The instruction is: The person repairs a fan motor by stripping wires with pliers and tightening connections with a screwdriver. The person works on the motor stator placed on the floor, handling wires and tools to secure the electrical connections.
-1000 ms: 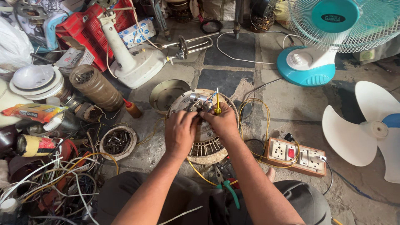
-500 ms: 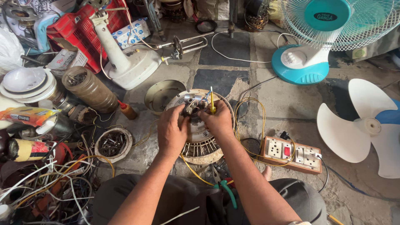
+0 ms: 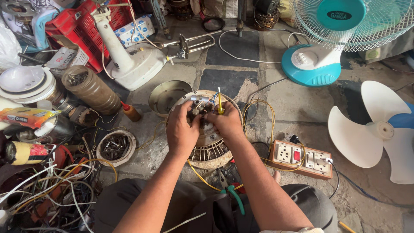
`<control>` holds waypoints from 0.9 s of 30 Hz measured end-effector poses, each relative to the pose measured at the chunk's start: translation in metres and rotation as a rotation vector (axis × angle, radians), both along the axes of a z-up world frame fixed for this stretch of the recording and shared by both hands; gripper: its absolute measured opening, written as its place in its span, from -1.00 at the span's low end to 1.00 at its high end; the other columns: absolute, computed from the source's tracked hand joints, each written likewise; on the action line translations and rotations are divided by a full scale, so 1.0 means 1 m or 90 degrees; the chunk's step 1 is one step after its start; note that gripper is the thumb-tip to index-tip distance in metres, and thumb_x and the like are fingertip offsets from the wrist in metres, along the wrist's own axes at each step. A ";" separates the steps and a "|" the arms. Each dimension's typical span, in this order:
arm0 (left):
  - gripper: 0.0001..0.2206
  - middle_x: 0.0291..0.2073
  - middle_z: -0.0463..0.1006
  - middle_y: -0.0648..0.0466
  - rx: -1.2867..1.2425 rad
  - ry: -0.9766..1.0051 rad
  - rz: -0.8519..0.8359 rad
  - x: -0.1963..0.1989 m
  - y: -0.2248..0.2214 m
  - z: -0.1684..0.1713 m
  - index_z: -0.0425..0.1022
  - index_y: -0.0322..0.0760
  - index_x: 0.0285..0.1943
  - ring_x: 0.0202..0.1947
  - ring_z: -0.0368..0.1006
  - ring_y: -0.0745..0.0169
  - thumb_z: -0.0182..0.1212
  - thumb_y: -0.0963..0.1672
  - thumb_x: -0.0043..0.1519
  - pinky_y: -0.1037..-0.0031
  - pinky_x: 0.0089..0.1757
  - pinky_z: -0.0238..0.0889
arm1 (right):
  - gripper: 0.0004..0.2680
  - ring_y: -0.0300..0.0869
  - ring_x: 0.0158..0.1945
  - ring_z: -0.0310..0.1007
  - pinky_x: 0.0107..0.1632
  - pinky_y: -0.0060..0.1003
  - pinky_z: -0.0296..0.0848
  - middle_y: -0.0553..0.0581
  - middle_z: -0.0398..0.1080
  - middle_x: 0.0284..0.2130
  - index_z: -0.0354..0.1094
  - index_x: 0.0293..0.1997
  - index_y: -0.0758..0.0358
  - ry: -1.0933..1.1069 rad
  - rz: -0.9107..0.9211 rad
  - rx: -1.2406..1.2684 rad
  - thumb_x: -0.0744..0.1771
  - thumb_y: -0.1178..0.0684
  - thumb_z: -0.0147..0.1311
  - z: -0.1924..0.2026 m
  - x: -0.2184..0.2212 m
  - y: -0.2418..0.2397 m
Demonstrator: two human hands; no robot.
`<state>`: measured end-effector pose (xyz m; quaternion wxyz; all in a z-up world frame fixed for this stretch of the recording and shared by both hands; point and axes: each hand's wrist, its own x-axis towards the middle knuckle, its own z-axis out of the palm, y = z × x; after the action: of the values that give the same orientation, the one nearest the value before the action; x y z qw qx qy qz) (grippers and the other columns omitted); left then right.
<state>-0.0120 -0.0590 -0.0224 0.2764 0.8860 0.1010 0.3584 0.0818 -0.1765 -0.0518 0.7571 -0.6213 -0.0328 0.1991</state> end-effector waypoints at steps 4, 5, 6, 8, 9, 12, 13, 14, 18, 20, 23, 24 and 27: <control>-0.49 -0.01 0.47 -0.14 0.029 -0.039 -0.045 -0.005 -0.002 0.002 0.33 -0.32 0.23 0.06 0.43 -0.18 0.34 -0.28 0.07 0.14 0.05 0.29 | -0.75 -0.37 -0.68 0.24 -0.66 -0.43 0.19 0.02 0.36 -0.56 0.25 -0.19 0.30 0.002 -0.009 0.026 0.19 0.32 0.28 -0.004 0.002 0.001; -0.49 0.01 0.45 -0.16 0.043 -0.050 -0.055 -0.007 -0.002 0.002 0.31 -0.33 0.23 0.08 0.41 -0.21 0.32 -0.29 0.06 0.13 0.07 0.28 | -0.75 -0.37 -0.68 0.24 -0.65 -0.44 0.20 0.02 0.37 -0.55 0.26 -0.19 0.30 0.001 -0.010 0.025 0.19 0.32 0.28 -0.005 0.002 0.002; -0.51 0.02 0.44 -0.15 0.056 -0.055 -0.053 -0.008 -0.002 0.001 0.30 -0.30 0.20 0.10 0.41 -0.20 0.33 -0.28 0.07 0.13 0.08 0.28 | -0.76 -0.37 -0.68 0.25 -0.65 -0.44 0.21 0.02 0.37 -0.55 0.26 -0.20 0.30 0.000 -0.011 0.025 0.19 0.32 0.28 -0.006 0.001 0.003; -0.56 0.03 0.41 -0.12 0.083 -0.064 -0.048 -0.011 -0.001 -0.002 0.29 -0.25 0.13 0.14 0.41 -0.18 0.35 -0.28 0.10 0.13 0.12 0.28 | -0.74 -0.38 -0.68 0.25 -0.66 -0.44 0.20 0.01 0.36 -0.54 0.23 -0.20 0.28 0.002 -0.015 0.032 0.19 0.32 0.28 -0.005 0.000 0.004; -0.58 0.01 0.41 -0.11 0.088 -0.058 -0.045 -0.012 -0.002 -0.003 0.32 -0.24 0.10 0.11 0.41 -0.16 0.37 -0.27 0.10 0.14 0.08 0.29 | -0.74 -0.38 -0.68 0.25 -0.66 -0.44 0.20 0.01 0.36 -0.54 0.22 -0.21 0.28 0.004 -0.019 0.035 0.19 0.32 0.28 -0.004 0.001 0.003; -0.64 -0.06 0.41 -0.07 0.121 -0.024 -0.035 -0.014 -0.004 -0.005 0.43 -0.22 0.04 0.00 0.42 -0.09 0.42 -0.24 0.09 0.21 -0.03 0.31 | -0.75 -0.40 -0.66 0.29 -0.61 -0.49 0.30 0.01 0.42 -0.52 0.27 -0.19 0.26 0.020 -0.019 -0.027 0.19 0.30 0.30 -0.001 0.000 0.002; -0.65 -0.09 0.42 -0.04 0.142 -0.001 -0.029 -0.014 -0.004 -0.005 0.48 -0.21 0.03 -0.04 0.42 -0.05 0.41 -0.24 0.08 0.24 -0.07 0.32 | -0.75 -0.39 -0.66 0.28 -0.62 -0.47 0.27 0.02 0.40 -0.52 0.26 -0.19 0.27 0.018 -0.017 -0.013 0.19 0.30 0.30 0.000 0.000 0.002; -0.66 -0.11 0.42 -0.02 0.164 0.022 -0.024 -0.014 -0.005 -0.004 0.53 -0.19 0.02 -0.08 0.42 -0.02 0.40 -0.24 0.06 0.27 -0.10 0.33 | -0.74 -0.38 -0.67 0.26 -0.64 -0.46 0.24 0.03 0.39 -0.53 0.25 -0.18 0.28 0.015 -0.015 0.001 0.19 0.31 0.30 0.000 -0.001 0.001; -0.74 -0.18 0.43 0.05 0.211 0.055 0.002 -0.011 -0.002 0.001 0.58 -0.18 -0.07 -0.13 0.39 0.00 0.39 -0.23 0.06 0.21 -0.09 0.30 | -0.73 -0.39 -0.67 0.25 -0.65 -0.46 0.21 0.01 0.38 -0.53 0.23 -0.17 0.29 0.008 -0.005 0.018 0.20 0.28 0.32 0.005 -0.003 -0.001; -0.75 -0.19 0.43 0.05 0.225 0.070 -0.017 -0.009 0.000 0.003 0.57 -0.20 -0.08 -0.12 0.38 0.00 0.38 -0.24 0.06 0.20 -0.07 0.28 | -0.74 -0.38 -0.68 0.27 -0.66 -0.46 0.20 0.02 0.38 -0.55 0.24 -0.16 0.29 0.019 0.013 -0.001 0.21 0.25 0.31 0.009 -0.004 -0.005; -0.71 -0.19 0.43 0.06 0.254 0.083 -0.030 -0.008 0.001 0.003 0.57 -0.23 -0.05 -0.13 0.38 0.01 0.37 -0.25 0.03 0.20 -0.07 0.28 | -0.76 -0.37 -0.68 0.27 -0.66 -0.45 0.18 0.03 0.39 -0.57 0.25 -0.16 0.29 0.031 0.024 -0.009 0.23 0.22 0.31 0.013 -0.003 -0.005; -0.72 -0.19 0.44 0.06 0.268 0.084 -0.031 -0.008 0.002 0.002 0.57 -0.21 -0.05 -0.13 0.39 0.00 0.37 -0.24 0.05 0.18 -0.07 0.27 | -0.76 -0.37 -0.68 0.27 -0.66 -0.45 0.17 0.03 0.39 -0.57 0.26 -0.16 0.29 0.035 0.025 -0.010 0.24 0.21 0.32 0.013 -0.002 -0.006; -0.70 -0.12 0.45 0.03 0.265 0.058 -0.026 -0.008 0.007 0.000 0.55 -0.23 0.00 -0.07 0.39 -0.04 0.39 -0.22 0.09 0.15 -0.05 0.25 | -0.76 -0.36 -0.66 0.26 -0.64 -0.43 0.19 0.04 0.38 -0.55 0.27 -0.17 0.31 0.035 -0.001 0.005 0.23 0.26 0.33 0.007 -0.001 -0.002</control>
<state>-0.0204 -0.0516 -0.0224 0.0898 0.9411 0.0188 0.3254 0.0809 -0.1783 -0.0443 0.7602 -0.6127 -0.0125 0.2155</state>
